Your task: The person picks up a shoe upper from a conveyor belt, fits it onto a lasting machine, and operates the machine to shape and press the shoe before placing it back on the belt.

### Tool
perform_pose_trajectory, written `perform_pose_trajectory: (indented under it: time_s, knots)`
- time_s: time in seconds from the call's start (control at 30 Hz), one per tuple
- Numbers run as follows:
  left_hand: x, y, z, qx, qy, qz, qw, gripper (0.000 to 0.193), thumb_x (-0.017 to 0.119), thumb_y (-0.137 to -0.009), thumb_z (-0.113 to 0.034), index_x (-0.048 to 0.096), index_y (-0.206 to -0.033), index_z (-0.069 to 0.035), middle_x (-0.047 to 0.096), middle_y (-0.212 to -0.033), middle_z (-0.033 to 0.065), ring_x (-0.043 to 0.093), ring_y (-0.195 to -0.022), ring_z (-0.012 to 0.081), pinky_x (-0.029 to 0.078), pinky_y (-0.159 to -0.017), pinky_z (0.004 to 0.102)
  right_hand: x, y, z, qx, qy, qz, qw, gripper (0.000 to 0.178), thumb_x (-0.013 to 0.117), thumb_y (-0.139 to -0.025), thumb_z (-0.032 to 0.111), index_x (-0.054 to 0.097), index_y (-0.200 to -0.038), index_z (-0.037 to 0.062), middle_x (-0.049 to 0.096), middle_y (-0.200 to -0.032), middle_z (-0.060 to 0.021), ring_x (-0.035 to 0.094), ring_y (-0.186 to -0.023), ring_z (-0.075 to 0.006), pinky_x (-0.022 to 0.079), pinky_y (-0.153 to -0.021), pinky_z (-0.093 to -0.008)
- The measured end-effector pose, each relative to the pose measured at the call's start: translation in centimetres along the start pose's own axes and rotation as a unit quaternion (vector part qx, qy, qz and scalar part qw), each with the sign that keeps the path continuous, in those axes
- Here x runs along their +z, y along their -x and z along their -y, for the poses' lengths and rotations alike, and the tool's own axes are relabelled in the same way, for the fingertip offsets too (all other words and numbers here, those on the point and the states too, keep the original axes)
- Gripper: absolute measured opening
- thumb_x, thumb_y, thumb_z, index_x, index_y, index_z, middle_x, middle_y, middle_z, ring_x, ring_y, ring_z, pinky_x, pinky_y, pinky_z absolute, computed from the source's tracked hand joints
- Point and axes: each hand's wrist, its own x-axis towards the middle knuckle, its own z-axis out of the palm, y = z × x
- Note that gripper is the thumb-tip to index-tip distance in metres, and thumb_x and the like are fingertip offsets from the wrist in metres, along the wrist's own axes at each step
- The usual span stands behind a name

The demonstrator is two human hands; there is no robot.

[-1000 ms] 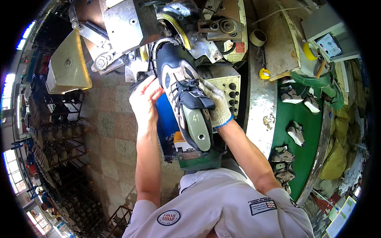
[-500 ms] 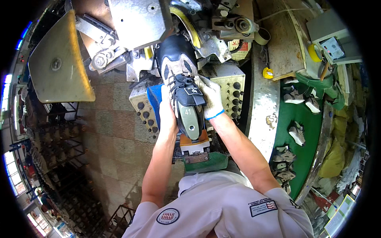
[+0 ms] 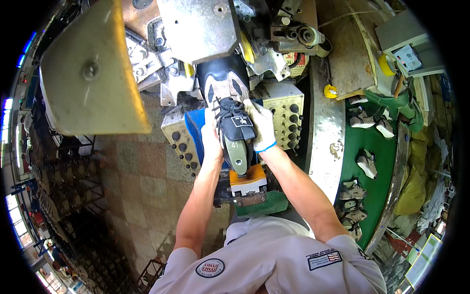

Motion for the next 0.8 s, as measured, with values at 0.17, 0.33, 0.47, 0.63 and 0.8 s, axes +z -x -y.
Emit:
perform_pose_trajectory:
  time_s: [0.17, 0.33, 0.47, 0.63, 0.8]
  knots:
    - [-0.7, -0.7, -0.1, 0.041, -0.027, 0.007, 0.999, 0.053, 0.040, -0.107, -0.049, 0.069, -0.106, -0.004, 0.068, -0.092, -0.0006, 0.061, -0.078, 0.0079, 0.051, -0.071, 0.0257, 0.6, -0.5, -1.0, 0.003, -0.012, -0.010, 1.000, 0.024, 0.062, -0.101, 0.022, 0.071, -0.102, 0.0003, 0.068, -0.089, -0.0002, 0.060, -0.077, -0.0069, 0.049, -0.068, -0.0237]
    - [-1.3, -0.8, -0.6, 0.062, -0.084, 0.023, 0.994, 0.054, 0.040, -0.107, -0.048, 0.070, -0.103, -0.002, 0.067, -0.088, -0.0014, 0.059, -0.075, 0.0065, 0.050, -0.069, 0.0251, 1.6, -0.2, -0.3, -0.018, 0.029, -0.035, 0.999, 0.029, 0.059, -0.102, 0.024, 0.071, -0.100, -0.0024, 0.070, -0.086, -0.0024, 0.063, -0.073, -0.0076, 0.051, -0.065, -0.0233]
    - [-0.8, -0.4, -0.5, 0.064, -0.075, 0.003, 0.995, 0.053, 0.042, -0.107, -0.047, 0.070, -0.099, -0.003, 0.066, -0.084, -0.0028, 0.056, -0.070, 0.0053, 0.048, -0.065, 0.0237, 1.1, 0.2, 0.2, -0.009, -0.002, -0.033, 0.999, 0.025, 0.068, -0.097, 0.027, 0.072, -0.097, 0.0019, 0.069, -0.085, -0.0007, 0.060, -0.071, -0.0077, 0.049, -0.062, -0.0252]
    - [-0.1, 0.2, -1.4, 0.088, -0.116, -0.006, 0.989, 0.053, 0.040, -0.108, -0.048, 0.069, -0.095, -0.005, 0.066, -0.082, -0.0028, 0.056, -0.068, 0.0065, 0.047, -0.064, 0.0254, 1.9, 0.3, 0.4, -0.018, 0.021, -0.047, 0.998, 0.026, 0.071, -0.095, 0.030, 0.073, -0.097, 0.0039, 0.070, -0.086, -0.0002, 0.061, -0.071, -0.0077, 0.050, -0.063, -0.0257]
    - [-3.2, 1.5, 0.5, 0.100, -0.133, -0.046, 0.985, 0.056, 0.043, -0.107, -0.045, 0.062, -0.123, 0.004, 0.071, -0.104, 0.0095, 0.066, -0.088, 0.0140, 0.051, -0.079, 0.0278, -2.4, 0.8, -0.9, -0.053, 0.105, -0.061, 0.991, 0.051, 0.071, -0.093, 0.042, 0.069, -0.116, -0.0042, 0.069, -0.109, -0.0084, 0.061, -0.092, -0.0115, 0.048, -0.084, -0.0236]
